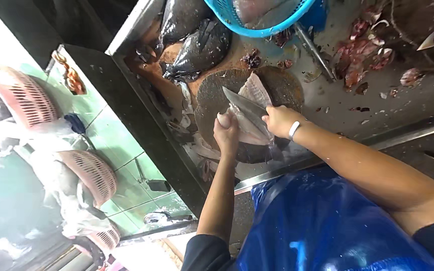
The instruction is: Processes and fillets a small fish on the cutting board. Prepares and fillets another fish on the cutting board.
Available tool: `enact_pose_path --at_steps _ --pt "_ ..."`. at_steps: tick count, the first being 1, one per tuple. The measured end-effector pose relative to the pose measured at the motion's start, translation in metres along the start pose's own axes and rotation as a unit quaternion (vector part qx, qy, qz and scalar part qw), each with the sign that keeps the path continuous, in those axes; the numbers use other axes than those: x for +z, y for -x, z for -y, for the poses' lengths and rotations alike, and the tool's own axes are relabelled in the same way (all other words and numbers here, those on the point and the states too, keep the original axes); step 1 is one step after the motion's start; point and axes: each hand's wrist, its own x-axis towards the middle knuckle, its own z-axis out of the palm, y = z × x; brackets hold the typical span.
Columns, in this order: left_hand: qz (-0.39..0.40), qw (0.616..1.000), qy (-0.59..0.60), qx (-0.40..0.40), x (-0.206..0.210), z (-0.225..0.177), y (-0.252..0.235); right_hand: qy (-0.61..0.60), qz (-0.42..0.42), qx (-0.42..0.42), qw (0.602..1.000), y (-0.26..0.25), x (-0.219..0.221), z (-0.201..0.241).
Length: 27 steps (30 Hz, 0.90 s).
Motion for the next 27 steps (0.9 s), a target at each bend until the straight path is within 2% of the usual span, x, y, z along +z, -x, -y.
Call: enact_pose_path --at_steps 3,8,11,14,20,27 --pt "-0.011 0.999 0.037 0.001 0.000 0.005 0.003 0.012 0.001 0.000 1.000 0.005 0.002 0.001" --pt "-0.041 0.998 0.045 -0.007 -0.004 0.006 0.010 0.040 0.034 0.011 0.999 0.076 0.014 -0.058" --pt "-0.032 0.998 0.049 -0.010 -0.008 0.011 0.008 0.025 0.044 0.033 0.998 0.099 0.012 -0.074" --pt "-0.021 0.999 0.029 -0.015 -0.013 0.012 0.008 -0.011 -0.006 0.016 1.000 0.086 0.011 -0.067" --pt "-0.030 0.997 -0.060 -0.035 -0.018 0.002 0.009 -0.004 0.029 -0.008 1.000 0.034 0.004 -0.028" --pt "-0.032 0.997 -0.061 -0.028 -0.016 0.005 0.011 0.056 0.030 0.016 0.998 0.037 0.003 -0.009"
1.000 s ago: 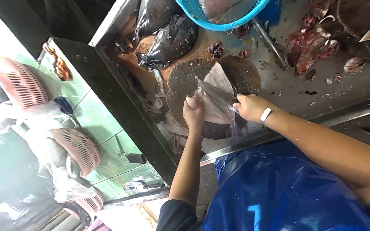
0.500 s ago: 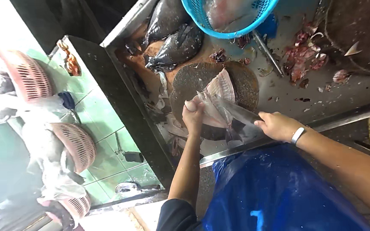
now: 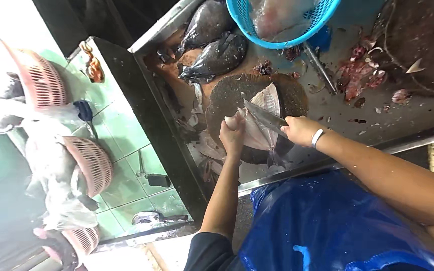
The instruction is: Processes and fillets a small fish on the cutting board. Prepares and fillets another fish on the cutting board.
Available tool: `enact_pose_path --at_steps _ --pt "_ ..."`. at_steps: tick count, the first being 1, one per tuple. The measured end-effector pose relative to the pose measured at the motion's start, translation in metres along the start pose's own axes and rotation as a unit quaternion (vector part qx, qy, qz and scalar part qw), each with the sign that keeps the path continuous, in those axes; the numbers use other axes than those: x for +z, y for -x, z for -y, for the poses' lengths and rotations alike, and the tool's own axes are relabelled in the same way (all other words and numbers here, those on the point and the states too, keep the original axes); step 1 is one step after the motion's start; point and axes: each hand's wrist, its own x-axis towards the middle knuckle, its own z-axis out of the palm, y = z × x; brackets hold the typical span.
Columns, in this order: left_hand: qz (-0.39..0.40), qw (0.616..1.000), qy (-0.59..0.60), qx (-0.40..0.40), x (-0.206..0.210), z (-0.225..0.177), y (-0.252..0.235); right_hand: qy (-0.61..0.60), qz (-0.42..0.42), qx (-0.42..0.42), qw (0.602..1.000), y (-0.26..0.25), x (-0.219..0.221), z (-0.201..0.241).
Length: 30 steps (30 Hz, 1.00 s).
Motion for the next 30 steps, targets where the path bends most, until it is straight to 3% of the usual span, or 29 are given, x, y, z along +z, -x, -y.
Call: enact_pose_path --at_steps 5,11,24,30 --pt "0.004 1.000 -0.013 0.001 -0.001 -0.005 0.002 -0.035 -0.029 0.007 0.999 -0.019 0.014 0.011" --pt "-0.011 1.000 0.008 0.012 0.001 -0.002 0.002 -0.036 0.000 0.039 0.999 0.001 0.005 0.020" --pt "0.009 0.998 0.031 0.047 -0.001 0.006 0.007 -0.110 -0.074 0.034 0.991 -0.016 0.043 0.026" --pt "0.009 0.999 0.000 0.040 -0.006 0.007 0.007 -0.061 -0.054 0.021 0.996 0.009 0.056 -0.003"
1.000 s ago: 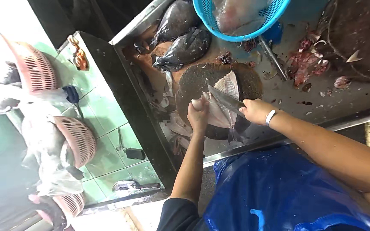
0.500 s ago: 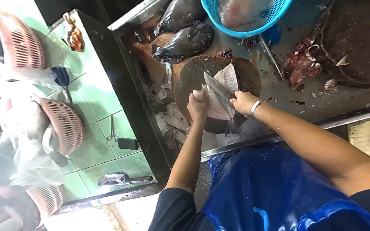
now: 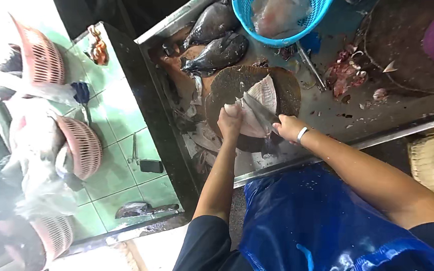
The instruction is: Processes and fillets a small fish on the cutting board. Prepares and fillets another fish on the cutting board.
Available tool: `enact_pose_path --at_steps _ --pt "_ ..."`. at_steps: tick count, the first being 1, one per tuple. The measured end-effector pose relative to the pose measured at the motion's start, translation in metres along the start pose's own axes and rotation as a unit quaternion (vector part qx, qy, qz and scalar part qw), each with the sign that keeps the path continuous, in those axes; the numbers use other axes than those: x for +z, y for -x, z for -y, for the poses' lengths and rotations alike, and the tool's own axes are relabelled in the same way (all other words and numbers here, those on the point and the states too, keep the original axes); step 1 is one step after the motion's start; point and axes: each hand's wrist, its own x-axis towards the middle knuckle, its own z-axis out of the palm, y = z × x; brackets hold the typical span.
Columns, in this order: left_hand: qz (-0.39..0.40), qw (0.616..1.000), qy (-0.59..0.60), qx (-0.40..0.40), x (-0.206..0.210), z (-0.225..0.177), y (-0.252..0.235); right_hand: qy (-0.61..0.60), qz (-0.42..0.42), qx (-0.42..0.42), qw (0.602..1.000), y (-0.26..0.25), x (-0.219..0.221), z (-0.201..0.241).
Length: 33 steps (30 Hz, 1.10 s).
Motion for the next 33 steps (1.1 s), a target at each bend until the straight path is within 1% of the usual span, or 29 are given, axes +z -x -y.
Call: enact_pose_path --at_steps 3,7,10,12,13,16,20,23,27,30,33 --pt "-0.002 1.000 -0.025 0.002 -0.002 -0.007 0.000 0.048 0.025 -0.001 0.999 0.021 -0.009 -0.016" --pt "-0.013 0.999 -0.034 0.012 -0.002 -0.005 -0.001 0.093 0.071 0.015 0.993 0.051 -0.019 -0.042" --pt "0.002 1.000 0.005 0.001 -0.004 0.002 -0.010 0.098 0.062 0.028 0.993 0.079 -0.025 -0.063" --pt "0.010 1.000 0.016 -0.006 -0.005 0.004 -0.014 0.052 0.022 0.019 0.998 0.079 -0.030 -0.065" --pt "0.013 1.000 0.008 -0.011 -0.006 0.003 -0.013 0.032 0.005 0.005 0.999 0.074 -0.034 -0.060" --pt "0.011 0.999 -0.023 -0.020 -0.007 0.000 -0.012 0.022 0.017 -0.017 0.999 0.043 -0.043 -0.031" --pt "0.015 0.999 -0.027 -0.023 -0.009 -0.003 -0.011 0.015 0.016 -0.028 0.999 0.006 -0.038 -0.001" --pt "0.018 0.999 -0.027 -0.035 -0.009 -0.002 -0.011 0.031 0.020 -0.027 0.999 -0.017 -0.034 0.010" --pt "0.020 0.999 -0.012 -0.040 -0.009 -0.003 -0.011 0.064 0.030 -0.004 0.997 -0.014 -0.045 0.024" --pt "0.024 0.999 -0.003 -0.040 -0.008 -0.001 -0.011 0.062 0.048 0.025 0.997 -0.012 -0.049 0.036" --pt "0.027 0.999 -0.004 -0.033 -0.010 -0.003 -0.010 0.046 0.018 0.023 0.999 -0.022 -0.041 0.048"
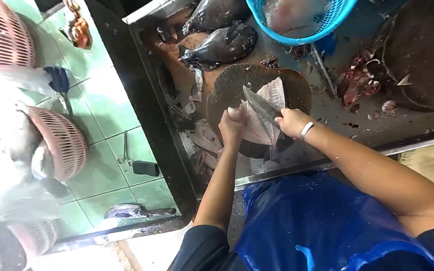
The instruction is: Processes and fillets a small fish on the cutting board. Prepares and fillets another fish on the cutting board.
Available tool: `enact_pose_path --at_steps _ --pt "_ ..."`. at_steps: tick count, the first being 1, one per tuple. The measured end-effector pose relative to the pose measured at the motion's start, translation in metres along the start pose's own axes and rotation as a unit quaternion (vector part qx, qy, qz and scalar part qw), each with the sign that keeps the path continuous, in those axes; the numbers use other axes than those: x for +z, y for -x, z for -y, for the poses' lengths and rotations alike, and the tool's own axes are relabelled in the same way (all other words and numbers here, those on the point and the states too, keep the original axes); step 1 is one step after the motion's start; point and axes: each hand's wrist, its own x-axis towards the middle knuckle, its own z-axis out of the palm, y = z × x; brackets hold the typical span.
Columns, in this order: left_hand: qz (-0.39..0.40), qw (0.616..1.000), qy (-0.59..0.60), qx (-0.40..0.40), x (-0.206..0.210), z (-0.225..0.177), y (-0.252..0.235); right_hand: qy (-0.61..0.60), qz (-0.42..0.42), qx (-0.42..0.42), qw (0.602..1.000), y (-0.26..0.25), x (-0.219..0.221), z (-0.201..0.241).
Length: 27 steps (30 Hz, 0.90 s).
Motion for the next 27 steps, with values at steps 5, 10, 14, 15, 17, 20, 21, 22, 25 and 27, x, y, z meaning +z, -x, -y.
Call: enact_pose_path --at_steps 5,10,14,15,17,20,21,22,25,27 --pt "-0.009 1.000 0.016 0.001 0.001 0.004 0.001 -0.025 0.028 0.023 0.999 0.002 -0.003 0.003" --pt "-0.003 1.000 0.006 0.002 0.000 0.006 -0.001 -0.070 0.079 0.041 0.994 -0.003 -0.006 -0.020" --pt "0.007 1.000 0.005 0.000 0.000 0.005 -0.002 -0.100 0.088 0.053 0.990 -0.005 0.000 -0.024" --pt "0.009 1.000 0.005 -0.001 -0.001 0.006 -0.002 -0.103 0.094 0.054 0.989 -0.004 -0.002 -0.026" --pt "0.011 1.000 0.003 0.002 -0.001 0.007 -0.004 -0.106 0.107 0.058 0.987 -0.003 -0.011 -0.030" --pt "0.014 1.000 0.002 0.005 0.001 0.009 -0.004 -0.134 0.118 0.068 0.982 -0.004 -0.012 -0.038" --pt "0.016 1.000 0.002 0.002 0.001 0.008 -0.004 -0.140 0.117 0.068 0.981 -0.005 -0.010 -0.038" --pt "0.016 1.000 -0.001 -0.001 0.001 0.007 -0.005 -0.140 0.114 0.064 0.982 -0.007 -0.007 -0.038" --pt "0.016 1.000 -0.003 -0.004 0.000 0.007 -0.004 -0.079 0.076 0.037 0.993 -0.006 0.006 -0.034" --pt "0.013 1.000 -0.002 0.001 0.001 0.007 -0.004 -0.006 0.030 0.015 0.999 0.000 0.008 -0.025"
